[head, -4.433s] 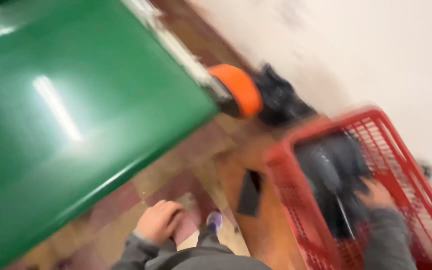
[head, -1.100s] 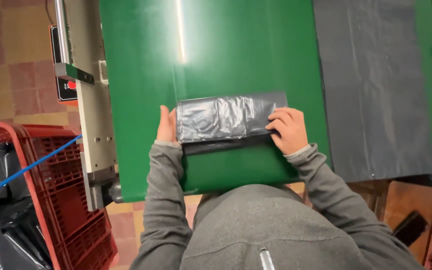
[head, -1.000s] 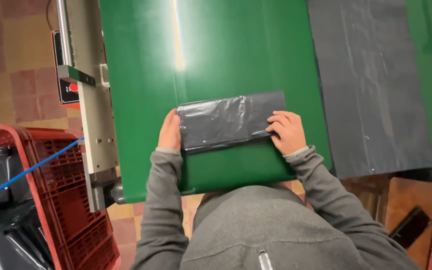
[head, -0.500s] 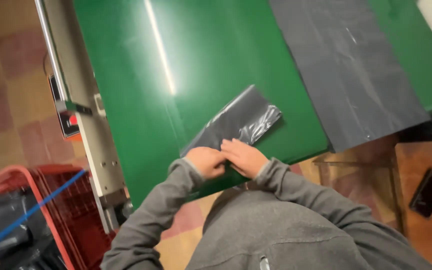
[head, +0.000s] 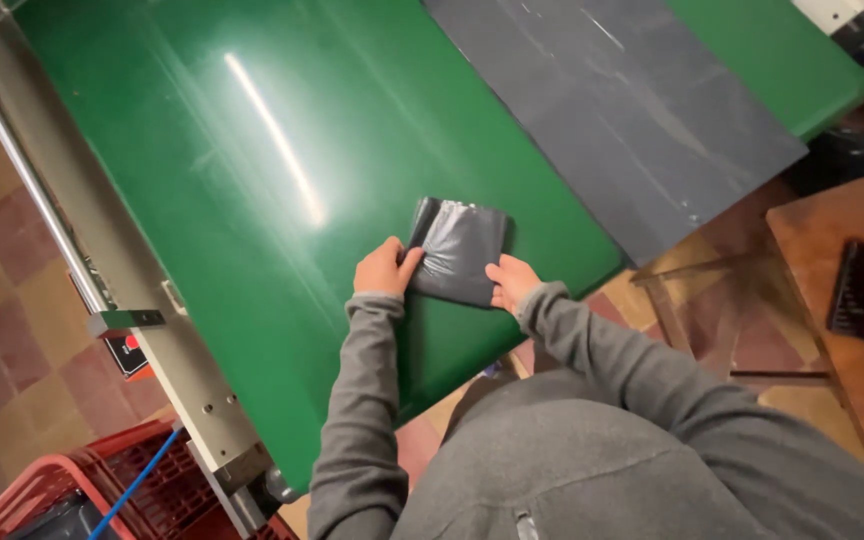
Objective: Folding black plastic bags on a conveyor belt and placing them into a red crate.
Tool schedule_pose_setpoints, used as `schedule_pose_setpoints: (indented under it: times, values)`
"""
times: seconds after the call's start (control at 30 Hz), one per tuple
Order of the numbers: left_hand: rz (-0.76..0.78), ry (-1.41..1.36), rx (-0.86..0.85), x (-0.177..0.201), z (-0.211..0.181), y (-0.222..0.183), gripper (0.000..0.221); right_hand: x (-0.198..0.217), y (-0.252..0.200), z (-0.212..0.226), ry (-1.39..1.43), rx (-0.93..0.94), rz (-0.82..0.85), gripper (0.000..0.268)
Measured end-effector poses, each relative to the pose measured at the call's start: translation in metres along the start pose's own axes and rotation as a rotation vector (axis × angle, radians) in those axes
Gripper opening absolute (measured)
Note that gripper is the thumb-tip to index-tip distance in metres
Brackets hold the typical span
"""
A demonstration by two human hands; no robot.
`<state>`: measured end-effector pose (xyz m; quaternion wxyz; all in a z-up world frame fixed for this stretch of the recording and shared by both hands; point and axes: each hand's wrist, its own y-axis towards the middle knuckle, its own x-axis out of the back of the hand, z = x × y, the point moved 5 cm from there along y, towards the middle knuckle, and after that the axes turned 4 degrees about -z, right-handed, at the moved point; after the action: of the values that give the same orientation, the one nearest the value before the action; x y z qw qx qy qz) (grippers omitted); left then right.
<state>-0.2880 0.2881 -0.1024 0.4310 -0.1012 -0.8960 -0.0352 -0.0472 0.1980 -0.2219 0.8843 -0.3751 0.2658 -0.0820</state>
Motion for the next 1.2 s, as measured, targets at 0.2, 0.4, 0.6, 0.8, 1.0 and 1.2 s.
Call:
schedule_pose_setpoints:
  times: [0.2, 0.4, 0.6, 0.8, 1.0, 1.2]
  values:
    - [-0.378, 0.324, 0.012, 0.042, -0.088, -0.02, 0.047, 0.037, -0.088, 0.046, -0.417, 0.403, 0.24, 0.052]
    - [-0.074, 0.245, -0.689, -0.047, -0.283, -0.038, 0.072, 0.08, -0.202, 0.214, -1.942, 1.114, 0.012, 0.102]
    - [0.011, 0.291, -0.808, -0.179, -0.308, -0.013, 0.071, 0.16, -0.167, 0.317, -2.145, 1.012, -0.103, 0.113]
    - [0.178, -0.205, -0.515, -0.155, -0.319, 0.004, 0.022, 0.278, -0.127, 0.384, -1.983, 0.903, -0.041, 0.043]
    - [0.143, -0.631, -0.092, -0.088, -0.315, 0.054, 0.021, 0.203, -0.13, 0.482, -1.555, 0.823, 0.398, 0.018]
    - [-0.304, -0.84, 0.174, -0.109, -0.154, 0.224, 0.027, 0.087, 0.013, 0.566, -1.438, 1.165, 0.352, 0.021]
